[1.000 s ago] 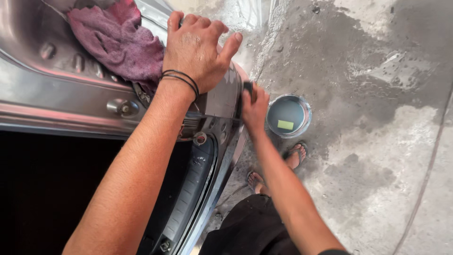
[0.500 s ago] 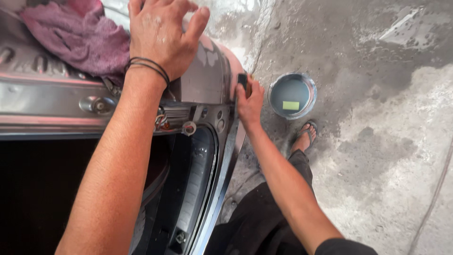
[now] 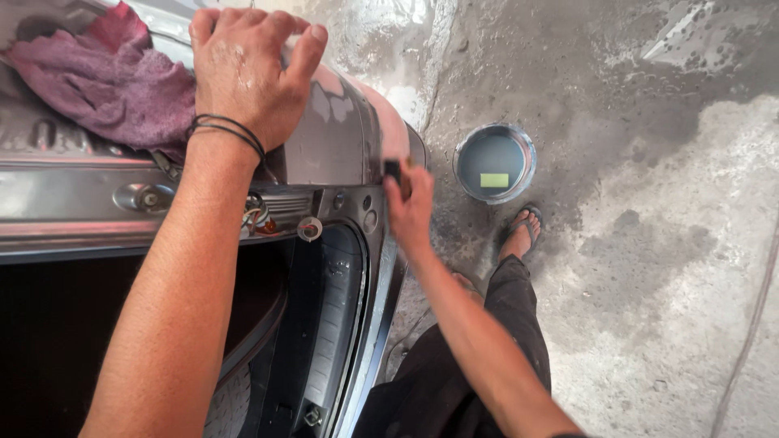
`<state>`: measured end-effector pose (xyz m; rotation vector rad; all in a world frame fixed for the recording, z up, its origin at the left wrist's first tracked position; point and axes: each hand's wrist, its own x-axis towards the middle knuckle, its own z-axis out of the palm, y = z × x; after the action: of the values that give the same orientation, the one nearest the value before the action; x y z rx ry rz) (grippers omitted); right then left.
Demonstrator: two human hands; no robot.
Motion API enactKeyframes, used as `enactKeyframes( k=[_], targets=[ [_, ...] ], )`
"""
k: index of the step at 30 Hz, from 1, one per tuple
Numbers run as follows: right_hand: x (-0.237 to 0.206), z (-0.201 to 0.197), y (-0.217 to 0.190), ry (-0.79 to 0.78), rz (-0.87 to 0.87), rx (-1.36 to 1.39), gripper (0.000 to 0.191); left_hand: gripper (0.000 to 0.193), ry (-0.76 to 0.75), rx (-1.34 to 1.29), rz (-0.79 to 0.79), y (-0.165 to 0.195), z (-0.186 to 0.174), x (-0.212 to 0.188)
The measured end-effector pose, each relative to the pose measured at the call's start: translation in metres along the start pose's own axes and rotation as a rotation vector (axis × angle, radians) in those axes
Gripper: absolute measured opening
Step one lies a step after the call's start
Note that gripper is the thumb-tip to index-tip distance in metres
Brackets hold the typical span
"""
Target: The person sands the rear bumper of a grey car using a sanding block and water from a bucket. They repeatedly rub the sanding block over the bumper surface, occasionally dipping it in water, and wipe the area with a cloth.
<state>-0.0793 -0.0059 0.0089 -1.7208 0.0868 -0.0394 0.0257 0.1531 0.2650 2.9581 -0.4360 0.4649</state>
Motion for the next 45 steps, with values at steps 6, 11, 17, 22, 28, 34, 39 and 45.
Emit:
enactKeyframes(
  k=[6,11,17,22,28,34,39,45],
  targets=[
    [0.027,0.005,0.001,-0.012,-0.086,0.121,0.035,0.039,-0.022,0.020,0.003,-0.001,0.001,-0.001],
    [0.027,0.000,0.001,-0.012,-0.183,-0.040,0.035,0.040,0.004,-0.042,-0.020,0.002,-0.001,-0.001],
    [0.002,-0.006,-0.001,-0.017,-0.198,0.059,0.036,0.040,-0.004,0.019,-0.060,0.003,-0.002,0.006],
    [0.076,-0.002,0.001,-0.118,-0.191,-0.040,0.031,0.037,-0.036,0.009,-0.089,0.006,-0.006,0.006],
    [0.025,-0.019,0.005,-0.187,-0.193,0.044,0.045,0.033,-0.094,-0.030,-0.144,0.014,-0.014,0.017],
    [0.098,-0.001,0.033,-0.247,-0.167,-0.055,0.044,0.032,-0.213,0.018,-0.237,0.017,-0.017,0.028],
    [0.092,-0.008,0.028,-0.232,-0.271,-0.014,0.045,0.031,-0.237,0.025,-0.262,0.019,-0.017,0.032],
    [0.034,-0.017,0.038,-0.217,-0.164,0.119,0.044,0.032,-0.293,0.059,-0.210,0.018,-0.011,0.029]
  ],
)
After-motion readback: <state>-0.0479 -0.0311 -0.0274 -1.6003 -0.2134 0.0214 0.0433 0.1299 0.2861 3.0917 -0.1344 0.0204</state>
